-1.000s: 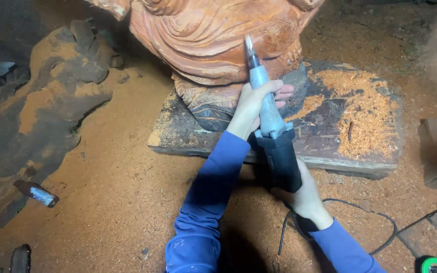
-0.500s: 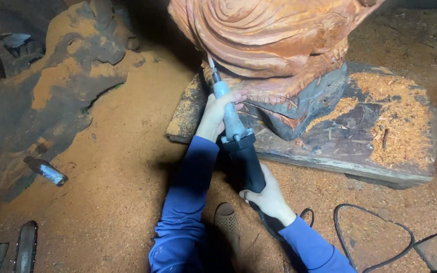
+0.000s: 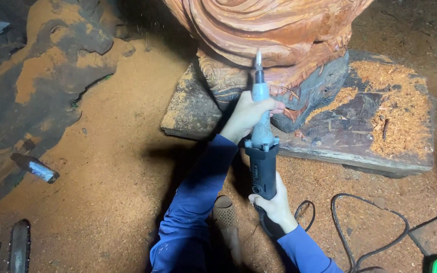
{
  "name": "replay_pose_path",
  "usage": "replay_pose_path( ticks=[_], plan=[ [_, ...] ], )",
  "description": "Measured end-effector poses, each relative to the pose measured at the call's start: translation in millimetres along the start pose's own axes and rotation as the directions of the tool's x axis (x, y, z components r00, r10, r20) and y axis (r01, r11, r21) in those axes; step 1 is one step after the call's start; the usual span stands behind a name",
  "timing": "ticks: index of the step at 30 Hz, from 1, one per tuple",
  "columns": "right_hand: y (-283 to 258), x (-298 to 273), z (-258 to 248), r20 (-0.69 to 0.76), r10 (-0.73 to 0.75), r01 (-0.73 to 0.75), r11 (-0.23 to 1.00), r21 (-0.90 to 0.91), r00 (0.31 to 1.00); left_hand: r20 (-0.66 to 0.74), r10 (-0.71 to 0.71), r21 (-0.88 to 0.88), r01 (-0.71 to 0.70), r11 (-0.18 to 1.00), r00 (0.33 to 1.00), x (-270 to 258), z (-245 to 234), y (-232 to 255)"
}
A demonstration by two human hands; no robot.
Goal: Carving intricate details into a large wooden sculpture using a power rotary tool.
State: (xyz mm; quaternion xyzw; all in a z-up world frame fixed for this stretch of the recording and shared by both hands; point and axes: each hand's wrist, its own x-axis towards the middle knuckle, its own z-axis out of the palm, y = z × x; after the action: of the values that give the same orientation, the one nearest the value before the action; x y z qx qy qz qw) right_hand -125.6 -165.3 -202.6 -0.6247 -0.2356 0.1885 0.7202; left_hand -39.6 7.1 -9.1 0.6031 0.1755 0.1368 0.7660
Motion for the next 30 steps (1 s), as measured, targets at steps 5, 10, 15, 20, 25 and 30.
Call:
replay_pose_path(
  ticks=[5,10,15,20,25,30],
  plan=[
    [18.3,6.2,-27.2,-0.118,-0.033,0.018,0.992,-0.129,0.992,0.080,0.042,0.006,-0.043,0.999,0.996,16.5,21.0,-30.6],
    [-13.1,31.3,-68.4,-0.161,0.079,-0.133,0.923,-0.362,0.984,-0.017,0.078,-0.093,-0.080,0.992,0.997,5.6,20.3,-21.4],
    [-41.8,42.6,-82.2,-0.065,0.190,-0.196,0.847,-0.494,0.980,-0.180,-0.013,-0.166,-0.017,0.986,0.984,7.7,16.1,-15.3],
    [-11.6,37.6,-93.0,-0.057,0.111,-0.125,0.909,-0.397,0.992,-0.196,0.016,-0.065,-0.029,0.997,0.980,11.7,37.9,-27.2],
    [0.3,37.4,-103.4,-0.069,0.042,-0.064,0.933,-0.355,0.997,-0.168,0.018,-0.026,-0.023,0.999,0.986,11.8,57.6,-30.0],
    [-8.5,45.1,-126.6,-0.157,0.023,-0.092,0.891,-0.445,0.987,-0.125,0.041,0.012,-0.039,0.999,0.991,19.1,84.0,-34.8]
  ],
)
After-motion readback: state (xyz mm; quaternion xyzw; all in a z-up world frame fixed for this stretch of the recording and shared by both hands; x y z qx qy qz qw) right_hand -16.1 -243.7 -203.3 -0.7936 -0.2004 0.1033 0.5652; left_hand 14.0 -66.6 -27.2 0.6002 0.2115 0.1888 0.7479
